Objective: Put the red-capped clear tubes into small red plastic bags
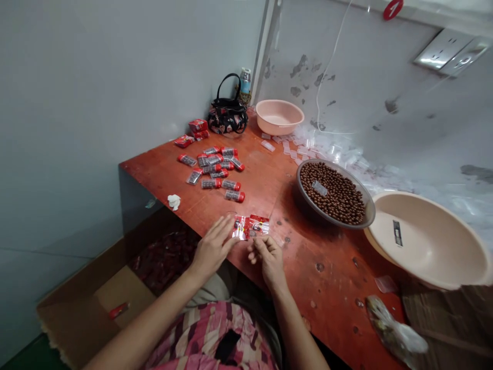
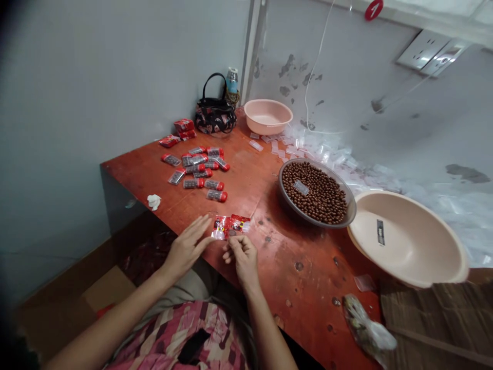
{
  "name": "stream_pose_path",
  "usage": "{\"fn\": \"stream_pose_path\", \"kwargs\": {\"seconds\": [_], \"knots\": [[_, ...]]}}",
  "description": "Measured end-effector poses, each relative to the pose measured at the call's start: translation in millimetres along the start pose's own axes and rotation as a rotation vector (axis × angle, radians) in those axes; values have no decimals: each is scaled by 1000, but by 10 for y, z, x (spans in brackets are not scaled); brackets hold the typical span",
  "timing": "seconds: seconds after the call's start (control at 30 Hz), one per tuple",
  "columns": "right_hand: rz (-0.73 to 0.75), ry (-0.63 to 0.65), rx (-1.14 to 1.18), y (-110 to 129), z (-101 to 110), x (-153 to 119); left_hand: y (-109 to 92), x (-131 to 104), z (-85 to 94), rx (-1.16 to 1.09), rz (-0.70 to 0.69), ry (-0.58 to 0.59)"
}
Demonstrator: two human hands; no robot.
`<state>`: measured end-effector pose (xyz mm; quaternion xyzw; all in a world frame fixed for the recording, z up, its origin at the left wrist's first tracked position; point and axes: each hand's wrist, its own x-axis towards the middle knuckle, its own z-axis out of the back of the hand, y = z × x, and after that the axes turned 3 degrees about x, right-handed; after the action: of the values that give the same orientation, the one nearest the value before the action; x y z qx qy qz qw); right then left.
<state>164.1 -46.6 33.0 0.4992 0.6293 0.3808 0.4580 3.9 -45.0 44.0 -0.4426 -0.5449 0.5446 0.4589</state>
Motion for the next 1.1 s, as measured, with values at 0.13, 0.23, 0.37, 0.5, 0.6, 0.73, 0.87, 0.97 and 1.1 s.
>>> {"fn": "stream_pose_path", "kwargs": {"seconds": [0.13, 0.23, 0.37, 0.5, 0.6, 0.73, 0.87, 0.97, 1.1], "knots": [[-7, 9, -54, 3, 51, -44, 219, 265, -191, 635, -325, 133], [-12, 10, -82, 27, 54, -33, 370, 314, -205, 965, -456, 144], [37, -6, -150, 83, 16, 53, 423, 316, -215, 1077, -530, 112], [95, 21, -181, 111, -26, 109, 432, 332, -242, 1055, -540, 82], [124, 43, -190, 115, -33, 87, 457, 350, -250, 1032, -533, 60], [146, 31, -250, 126, -30, 51, 509, 366, -251, 996, -508, 17], [162, 22, -295, 118, -21, 52, 516, 332, -277, 1005, -524, 55], [177, 30, -322, 99, 5, 53, 428, 320, -236, 1040, -547, 67], [150, 52, -344, 87, 65, 55, 303, 480, 195, 1149, -519, -168]]}}
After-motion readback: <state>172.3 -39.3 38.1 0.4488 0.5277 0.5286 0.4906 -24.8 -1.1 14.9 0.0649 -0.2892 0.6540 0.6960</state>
